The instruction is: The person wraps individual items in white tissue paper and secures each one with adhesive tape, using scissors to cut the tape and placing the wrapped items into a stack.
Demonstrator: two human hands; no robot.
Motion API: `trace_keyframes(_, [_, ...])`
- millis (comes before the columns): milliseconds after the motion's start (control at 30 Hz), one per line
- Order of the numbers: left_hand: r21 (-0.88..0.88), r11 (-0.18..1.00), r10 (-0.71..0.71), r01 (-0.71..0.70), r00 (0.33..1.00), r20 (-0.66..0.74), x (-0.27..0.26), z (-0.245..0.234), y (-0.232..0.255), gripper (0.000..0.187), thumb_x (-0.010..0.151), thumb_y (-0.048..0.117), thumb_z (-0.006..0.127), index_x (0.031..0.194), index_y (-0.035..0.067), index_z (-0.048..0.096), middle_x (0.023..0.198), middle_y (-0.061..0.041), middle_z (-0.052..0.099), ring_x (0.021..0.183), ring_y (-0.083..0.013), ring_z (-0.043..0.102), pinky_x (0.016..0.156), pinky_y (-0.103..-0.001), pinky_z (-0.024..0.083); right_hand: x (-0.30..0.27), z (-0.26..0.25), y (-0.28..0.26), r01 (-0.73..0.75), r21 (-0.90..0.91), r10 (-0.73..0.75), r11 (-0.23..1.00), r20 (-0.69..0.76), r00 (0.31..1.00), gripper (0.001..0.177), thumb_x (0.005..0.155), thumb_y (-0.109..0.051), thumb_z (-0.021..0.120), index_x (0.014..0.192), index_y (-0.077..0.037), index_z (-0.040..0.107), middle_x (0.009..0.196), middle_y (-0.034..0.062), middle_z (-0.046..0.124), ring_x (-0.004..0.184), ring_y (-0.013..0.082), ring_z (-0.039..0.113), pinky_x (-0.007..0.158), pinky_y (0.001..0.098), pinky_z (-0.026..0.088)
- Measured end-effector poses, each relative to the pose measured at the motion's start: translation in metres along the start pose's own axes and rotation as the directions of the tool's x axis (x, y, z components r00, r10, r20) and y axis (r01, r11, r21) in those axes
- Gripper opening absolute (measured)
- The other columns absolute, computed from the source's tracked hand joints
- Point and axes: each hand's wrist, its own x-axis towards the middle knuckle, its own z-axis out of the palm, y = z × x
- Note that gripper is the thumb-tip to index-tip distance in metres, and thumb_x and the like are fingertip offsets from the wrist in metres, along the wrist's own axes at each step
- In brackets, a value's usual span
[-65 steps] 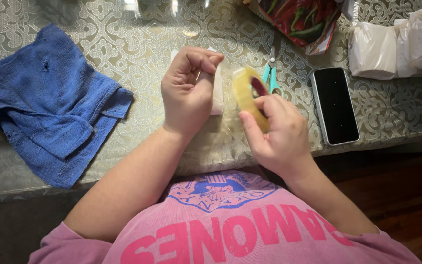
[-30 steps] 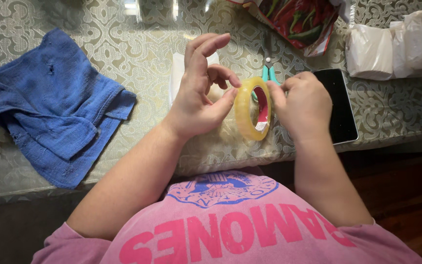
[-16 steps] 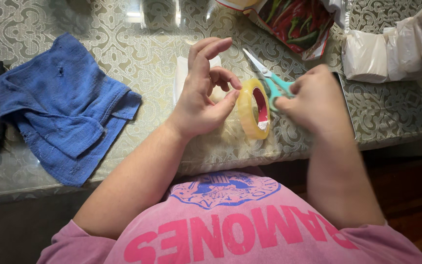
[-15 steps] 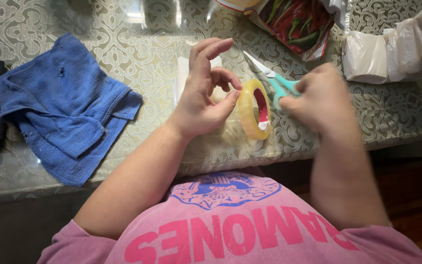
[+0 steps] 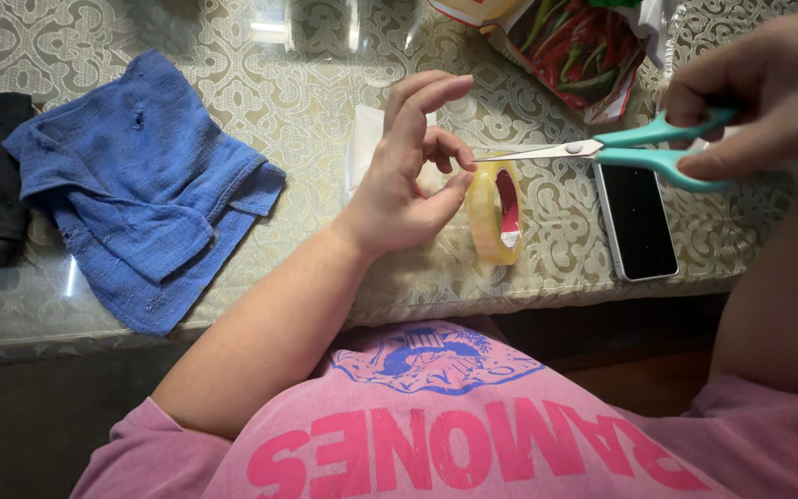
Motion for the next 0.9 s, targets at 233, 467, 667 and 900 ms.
trace_keyframes(233, [0.029,1.000,-0.002,0.002,1.000,0.004,0.001,0.000,0.001,0.070,0.097,-0.008,0.068,0.156,0.012,0.036,0.152,-0.005,0.034,0.099,-0.0100,0.067,0.087,-0.023,0.056,0.025,-0.016,0.026,0.040,-0.151,-0.037,0.988,0.026,0.999,0.037,0.080,-0.025,0.089,0.102,-0.002,0.071,0.079,0.0137,0.064,0.064,0.0194,0.061,0.055,0.0372,0.050])
trace_keyframes(467, [0.030,0.999,0.023,-0.023,1.000,-0.004,0.001,0.002,-0.001,0.069,0.097,-0.008,0.068,0.156,0.012,0.036,0.152,-0.005,0.034,0.101,-0.0101,0.066,0.087,-0.023,0.056,0.030,-0.019,0.033,0.060,-0.137,-0.058,0.989,0.015,0.998,0.036,0.078,-0.026,0.093,0.099,-0.003,0.074,0.078,0.0100,0.065,0.064,0.0186,0.061,0.055,0.0369,0.049])
trace_keyframes(667, [0.061,0.998,0.020,-0.019,1.000,-0.006,0.000,0.002,-0.002,0.070,0.097,-0.008,0.068,0.156,0.013,0.036,0.154,-0.005,0.034,0.103,-0.0108,0.064,0.087,-0.023,0.056,0.033,-0.024,-0.015,0.045,-0.183,-0.028,0.982,0.095,0.995,0.032,0.080,-0.026,0.084,0.098,-0.003,0.070,0.077,0.0109,0.065,0.060,0.0164,0.062,0.053,0.0340,0.050])
trace_keyframes(900, [0.040,0.999,-0.005,0.005,1.000,0.000,-0.001,0.002,-0.001,0.071,0.095,-0.008,0.066,0.156,0.013,0.035,0.153,-0.006,0.034,0.102,-0.0101,0.066,0.087,-0.022,0.057,0.038,-0.025,-0.032,0.047,-0.085,-0.034,0.995,0.148,0.988,0.029,0.083,-0.023,0.082,0.097,-0.002,0.069,0.078,0.0088,0.067,0.062,0.0133,0.060,0.054,0.0325,0.050])
